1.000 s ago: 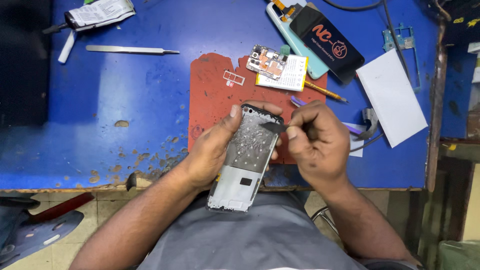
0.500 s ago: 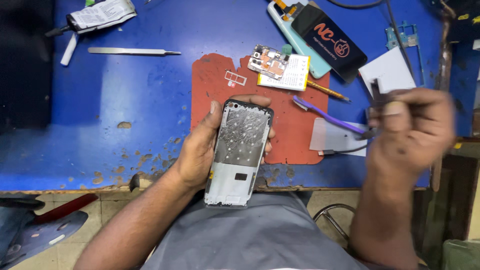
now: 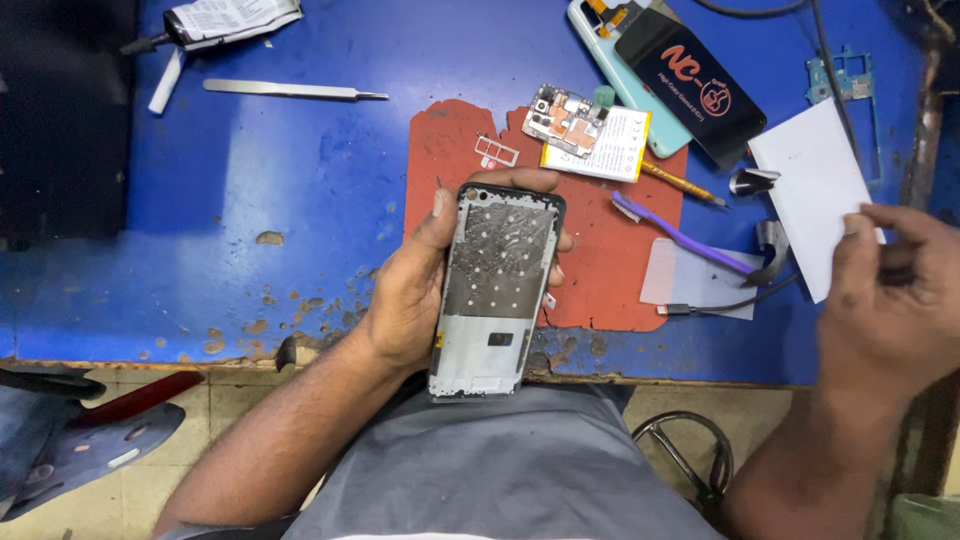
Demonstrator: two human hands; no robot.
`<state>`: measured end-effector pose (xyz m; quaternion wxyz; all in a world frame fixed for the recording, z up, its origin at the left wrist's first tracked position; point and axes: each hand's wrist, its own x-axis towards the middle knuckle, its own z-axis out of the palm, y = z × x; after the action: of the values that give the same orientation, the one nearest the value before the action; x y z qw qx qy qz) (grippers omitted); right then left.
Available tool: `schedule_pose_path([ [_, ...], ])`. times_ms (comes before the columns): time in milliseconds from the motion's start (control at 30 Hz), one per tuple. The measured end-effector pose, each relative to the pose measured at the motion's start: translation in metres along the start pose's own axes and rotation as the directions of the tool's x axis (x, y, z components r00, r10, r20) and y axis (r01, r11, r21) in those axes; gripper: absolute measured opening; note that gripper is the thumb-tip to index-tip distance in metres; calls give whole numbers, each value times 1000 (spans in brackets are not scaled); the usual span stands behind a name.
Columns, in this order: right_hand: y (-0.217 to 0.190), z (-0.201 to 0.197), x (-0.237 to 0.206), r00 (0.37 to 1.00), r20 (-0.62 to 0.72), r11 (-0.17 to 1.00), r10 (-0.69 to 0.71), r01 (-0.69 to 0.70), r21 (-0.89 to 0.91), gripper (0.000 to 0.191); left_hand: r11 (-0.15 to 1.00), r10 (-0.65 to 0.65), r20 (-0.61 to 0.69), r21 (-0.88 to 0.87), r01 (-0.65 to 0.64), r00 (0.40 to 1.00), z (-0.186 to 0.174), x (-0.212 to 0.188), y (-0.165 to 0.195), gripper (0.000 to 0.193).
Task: The person cleans adhesive residue from the inside of a disassembled phone housing, scrubbing it with a toothbrush and peeling off leftover material by hand. They then align the internal components and flex cables into the housing and press them into place to reassemble the phone.
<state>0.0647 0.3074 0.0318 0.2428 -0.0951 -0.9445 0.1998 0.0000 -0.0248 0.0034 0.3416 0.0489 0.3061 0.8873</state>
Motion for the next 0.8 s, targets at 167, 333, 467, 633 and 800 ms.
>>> schedule_pose_path([
  [167,-50,19,-15,981,183,980,-65,29,196,10,968,225,-26,122,-220,974,-5,-5,7,78],
  [333,-108,54,-33,841,355,908,-408,333,254,13,839,469,-91,357,-411,879,-12,-20,23,79],
  [467,-140,63,-40,831,394,919,-392,370,134,11,776,548,-136,450,-441,826,-14,-32,29,85],
  [633,-151,69,-40,817,425,920,-390,329,212,12,754,582,-133,458,-471,803,-28,-39,37,89],
  [800,-127,71,-45,808,582,951,-92,-102,292,10,728,620,-123,459,-510,775,-51,-52,44,80],
])
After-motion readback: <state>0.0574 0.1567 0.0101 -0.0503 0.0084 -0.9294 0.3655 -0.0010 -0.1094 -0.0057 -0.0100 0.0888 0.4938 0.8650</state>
